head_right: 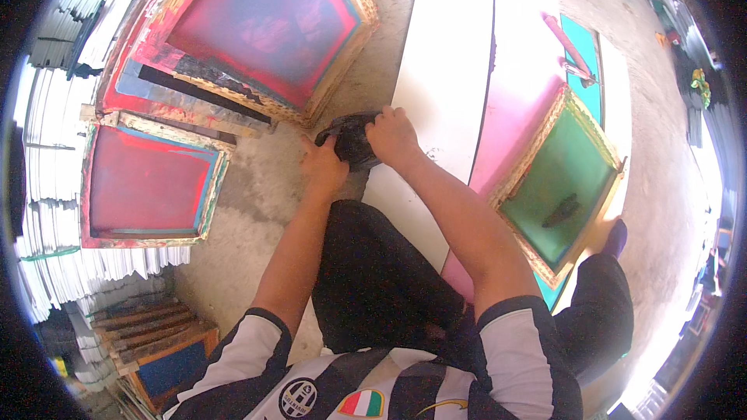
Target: The person sits on the floor and uses a screwdriver to scrape and adjust the edges of a green screen-printing frame. They then gather debris from the work surface into a black plastic bag and use pliers to pull or adjust material along the frame edge.
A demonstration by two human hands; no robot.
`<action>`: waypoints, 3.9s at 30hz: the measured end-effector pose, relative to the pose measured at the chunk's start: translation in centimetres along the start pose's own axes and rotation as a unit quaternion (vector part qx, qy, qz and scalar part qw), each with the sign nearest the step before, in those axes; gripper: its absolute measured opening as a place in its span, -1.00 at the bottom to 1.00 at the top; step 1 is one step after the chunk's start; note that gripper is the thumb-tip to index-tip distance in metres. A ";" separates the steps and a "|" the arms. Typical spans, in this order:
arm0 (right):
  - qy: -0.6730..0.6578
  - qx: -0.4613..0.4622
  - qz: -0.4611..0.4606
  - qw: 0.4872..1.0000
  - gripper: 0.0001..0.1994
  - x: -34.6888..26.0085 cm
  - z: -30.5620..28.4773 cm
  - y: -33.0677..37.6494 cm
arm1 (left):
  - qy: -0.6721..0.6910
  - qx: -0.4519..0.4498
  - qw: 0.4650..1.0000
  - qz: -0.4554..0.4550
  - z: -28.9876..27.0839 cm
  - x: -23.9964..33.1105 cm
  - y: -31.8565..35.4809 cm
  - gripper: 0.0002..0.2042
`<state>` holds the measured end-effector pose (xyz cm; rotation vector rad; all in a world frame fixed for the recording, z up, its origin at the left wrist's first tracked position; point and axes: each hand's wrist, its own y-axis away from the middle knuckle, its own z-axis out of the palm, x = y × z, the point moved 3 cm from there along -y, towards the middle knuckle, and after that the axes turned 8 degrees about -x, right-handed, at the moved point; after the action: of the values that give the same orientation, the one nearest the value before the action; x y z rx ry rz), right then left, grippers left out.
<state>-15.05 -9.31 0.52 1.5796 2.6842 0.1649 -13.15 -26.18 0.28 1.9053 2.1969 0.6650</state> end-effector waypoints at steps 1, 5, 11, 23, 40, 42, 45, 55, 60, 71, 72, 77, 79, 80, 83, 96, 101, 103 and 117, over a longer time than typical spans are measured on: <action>0.005 0.013 -0.015 1.000 -0.84 -0.4 -0.5 0.1 | -0.014 0.016 1.000 -0.001 0.0 0.1 0.1 -0.38; 0.000 0.080 -0.212 0.974 -0.81 -2.5 -0.4 0.4 | -0.051 0.123 0.991 0.031 -1.2 1.3 1.1 -0.49; -0.091 -0.163 0.043 0.981 -0.77 -1.3 1.1 -0.7 | -0.010 0.014 1.000 -0.017 -0.3 -0.6 -0.8 -0.73; -0.032 0.079 -0.226 0.970 -0.57 -2.5 0.1 -1.2 | 0.231 0.122 0.962 0.079 -1.5 -1.0 1.1 -0.43; -0.350 0.099 0.312 0.877 -0.56 5.9 3.8 9.8 | 0.148 0.343 0.901 0.221 -3.9 0.4 2.3 -0.64; -0.274 0.108 0.326 0.898 -0.51 4.2 3.9 13.0 | 0.143 0.376 0.886 0.232 -5.1 1.1 3.5 -0.65; -0.232 0.038 0.141 0.962 -0.42 0.1 5.0 17.6 | 0.155 0.387 0.859 0.296 -6.7 3.6 6.0 -0.69; -0.225 -0.012 -0.085 0.970 -0.21 -1.3 7.8 19.4 | 0.194 -0.076 0.935 0.288 -0.4 11.4 5.7 -0.66; -0.199 -0.004 -0.066 0.978 -0.20 -1.0 6.8 19.6 | 0.141 -0.080 0.950 0.266 1.9 11.7 3.5 -0.64; -0.229 -0.014 -0.029 0.973 -0.20 -0.4 7.8 22.9 | 0.020 -0.112 0.975 0.193 5.0 11.3 2.1 -0.76; -0.221 -0.008 -0.025 0.975 -0.21 -0.1 8.0 22.0 | 0.013 -0.118 0.973 0.197 5.0 11.5 2.4 -0.75; -0.231 0.017 0.000 0.973 -0.25 0.9 6.9 20.0 | 0.030 -0.142 0.962 0.232 4.1 12.4 4.1 -0.59; -0.272 0.021 0.064 0.960 -0.25 0.8 6.5 20.6 | -0.008 -0.170 0.961 0.219 4.7 12.7 4.5 -0.58; -0.286 0.025 0.119 0.950 -0.25 0.8 6.1 20.7 | -0.020 -0.166 0.960 0.223 5.1 12.7 4.6 -0.54; -0.299 0.054 0.251 0.919 -0.24 0.6 5.2 20.3 | -0.053 -0.166 0.956 0.236 6.2 12.8 4.8 -0.44; -0.319 0.048 0.345 0.882 -0.28 0.2 4.5 14.2 | 0.215 -0.067 0.950 0.218 3.2 11.2 2.4 -0.48; -0.277 0.056 0.306 0.909 -0.43 -0.2 5.5 13.1 | 0.285 -0.036 0.935 0.210 2.1 11.3 2.6 -0.59; -0.272 0.083 0.284 0.916 -0.56 0.0 6.6 12.9 | 0.301 -0.018 0.930 0.209 1.6 11.2 2.6 -0.65; -0.392 0.077 0.308 0.863 -0.83 2.9 7.3 12.1 | 0.164 0.105 0.980 0.037 -2.2 0.9 1.2 -0.49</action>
<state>-5.41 -0.38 -5.40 1.9294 1.5626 -0.5764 -13.17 -25.71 2.91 2.1183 2.4904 0.8434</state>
